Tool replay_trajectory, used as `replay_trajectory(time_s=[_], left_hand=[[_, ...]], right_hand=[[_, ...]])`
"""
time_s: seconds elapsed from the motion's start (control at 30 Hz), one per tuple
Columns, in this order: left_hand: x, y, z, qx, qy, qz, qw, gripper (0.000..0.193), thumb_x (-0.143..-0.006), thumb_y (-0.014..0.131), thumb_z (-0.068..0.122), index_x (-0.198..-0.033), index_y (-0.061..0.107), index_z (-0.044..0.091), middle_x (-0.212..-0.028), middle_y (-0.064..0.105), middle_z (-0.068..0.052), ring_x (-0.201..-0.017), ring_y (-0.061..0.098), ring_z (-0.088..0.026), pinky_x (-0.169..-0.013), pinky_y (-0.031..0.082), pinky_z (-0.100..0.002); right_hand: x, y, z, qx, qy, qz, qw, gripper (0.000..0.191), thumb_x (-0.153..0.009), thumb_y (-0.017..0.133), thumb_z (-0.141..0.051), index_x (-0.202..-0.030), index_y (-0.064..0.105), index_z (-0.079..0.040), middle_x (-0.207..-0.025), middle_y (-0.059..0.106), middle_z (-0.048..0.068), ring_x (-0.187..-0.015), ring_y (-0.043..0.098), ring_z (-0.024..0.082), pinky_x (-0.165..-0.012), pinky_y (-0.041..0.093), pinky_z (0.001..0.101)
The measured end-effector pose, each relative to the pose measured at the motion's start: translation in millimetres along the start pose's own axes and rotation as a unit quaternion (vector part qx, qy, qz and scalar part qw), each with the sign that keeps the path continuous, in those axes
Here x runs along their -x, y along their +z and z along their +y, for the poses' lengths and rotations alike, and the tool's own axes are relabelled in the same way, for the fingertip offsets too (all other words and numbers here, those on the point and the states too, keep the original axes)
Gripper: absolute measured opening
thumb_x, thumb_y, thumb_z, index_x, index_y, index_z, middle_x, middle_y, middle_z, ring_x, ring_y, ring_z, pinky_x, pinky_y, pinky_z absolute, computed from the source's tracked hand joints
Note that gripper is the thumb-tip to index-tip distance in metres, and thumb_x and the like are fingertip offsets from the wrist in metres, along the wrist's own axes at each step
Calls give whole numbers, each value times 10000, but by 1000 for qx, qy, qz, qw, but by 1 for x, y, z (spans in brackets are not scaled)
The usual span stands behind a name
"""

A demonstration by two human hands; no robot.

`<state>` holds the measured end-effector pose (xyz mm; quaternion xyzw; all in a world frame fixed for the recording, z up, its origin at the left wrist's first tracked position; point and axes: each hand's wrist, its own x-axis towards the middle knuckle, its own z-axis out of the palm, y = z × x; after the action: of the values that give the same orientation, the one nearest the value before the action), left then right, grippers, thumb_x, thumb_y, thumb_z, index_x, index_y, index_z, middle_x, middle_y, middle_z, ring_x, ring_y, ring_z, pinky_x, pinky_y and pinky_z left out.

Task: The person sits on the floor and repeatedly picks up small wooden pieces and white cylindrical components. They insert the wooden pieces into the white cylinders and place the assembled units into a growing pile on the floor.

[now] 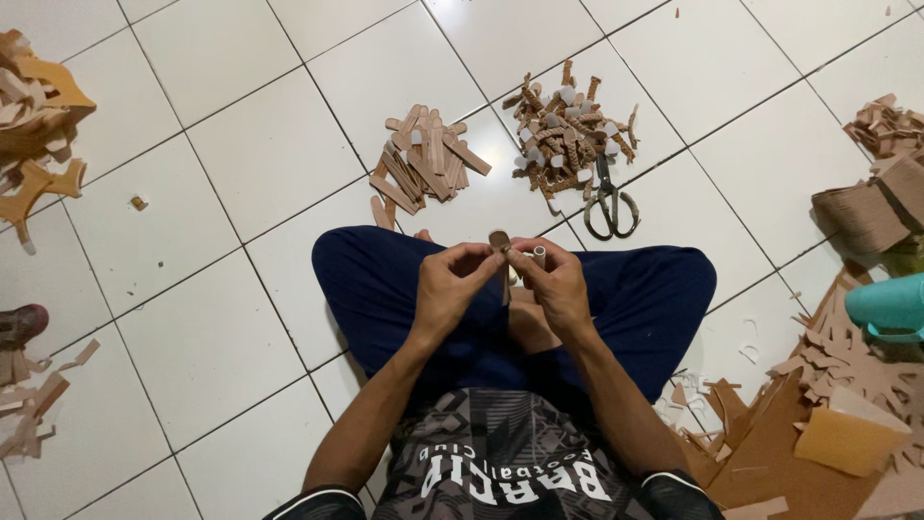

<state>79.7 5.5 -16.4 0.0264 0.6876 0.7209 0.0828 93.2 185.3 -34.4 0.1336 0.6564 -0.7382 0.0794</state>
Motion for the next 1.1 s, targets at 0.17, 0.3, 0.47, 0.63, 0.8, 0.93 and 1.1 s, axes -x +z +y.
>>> replay_trajectory(time_s=[0.17, 0.3, 0.47, 0.63, 0.8, 0.93, 1.1], left_hand=[[-3, -6, -8, 92, -48, -58, 993, 269, -924, 757, 144, -1124, 731, -33, -1009, 773, -72, -941, 741, -115, -875, 594, -234], [-2, -10, -13, 111, -50, -67, 990, 265, -942, 750, 141, -1126, 732, -49, -997, 768, -72, -919, 733, -104, -856, 596, -229], [1, -5, -18, 120, -59, -40, 990, 240, -954, 738, 114, -1117, 720, -62, -948, 751, -80, -827, 708, -90, -745, 576, -200], [-4, 3, -18, 150, -37, 49, 987, 230, -960, 736, 101, -1102, 708, -78, -949, 749, -85, -784, 682, -79, -682, 541, -184], [-6, 10, -14, 172, -42, 13, 984, 252, -963, 725, 116, -1124, 705, -76, -953, 748, -77, -814, 704, -77, -720, 559, -173], [-9, 12, -15, 186, -37, -9, 982, 252, -964, 724, 123, -1117, 702, -76, -930, 739, -77, -785, 690, -77, -702, 555, -179], [-12, 22, -16, 177, -40, 38, 983, 219, -972, 708, 117, -1103, 706, -58, -897, 744, -78, -672, 610, -76, -549, 449, -200]], right_hand=[[2, -1, -1, -24, -23, -30, 999, 236, -922, 773, -220, -1057, 720, -34, -744, 608, -42, -620, 491, 26, -522, 368, 184], [2, 0, 3, -60, -26, -54, 996, 236, -938, 739, -190, -1114, 747, -32, -813, 672, -31, -670, 544, 36, -593, 443, 188], [-1, -4, -2, 89, -102, -76, 988, 207, -991, 712, -191, -1090, 745, -12, -791, 668, -3, -677, 564, 37, -590, 466, 201], [-5, -5, -21, 139, -141, -49, 979, 253, -958, 696, -184, -1163, 710, -37, -856, 707, -19, -617, 506, 20, -530, 432, 200], [-8, -10, -28, 163, -122, -95, 974, 236, -978, 709, -162, -1174, 735, -34, -826, 716, -23, -686, 578, 6, -570, 455, 191], [-11, -15, -27, 197, -136, -76, 968, 195, -1000, 710, -161, -1127, 750, -19, -752, 657, -11, -626, 498, 25, -528, 392, 207], [-14, -13, -26, 171, -246, -79, 951, 225, -1032, 662, -151, -1198, 690, -3, -906, 732, -49, -780, 666, 1, -622, 528, 190]])
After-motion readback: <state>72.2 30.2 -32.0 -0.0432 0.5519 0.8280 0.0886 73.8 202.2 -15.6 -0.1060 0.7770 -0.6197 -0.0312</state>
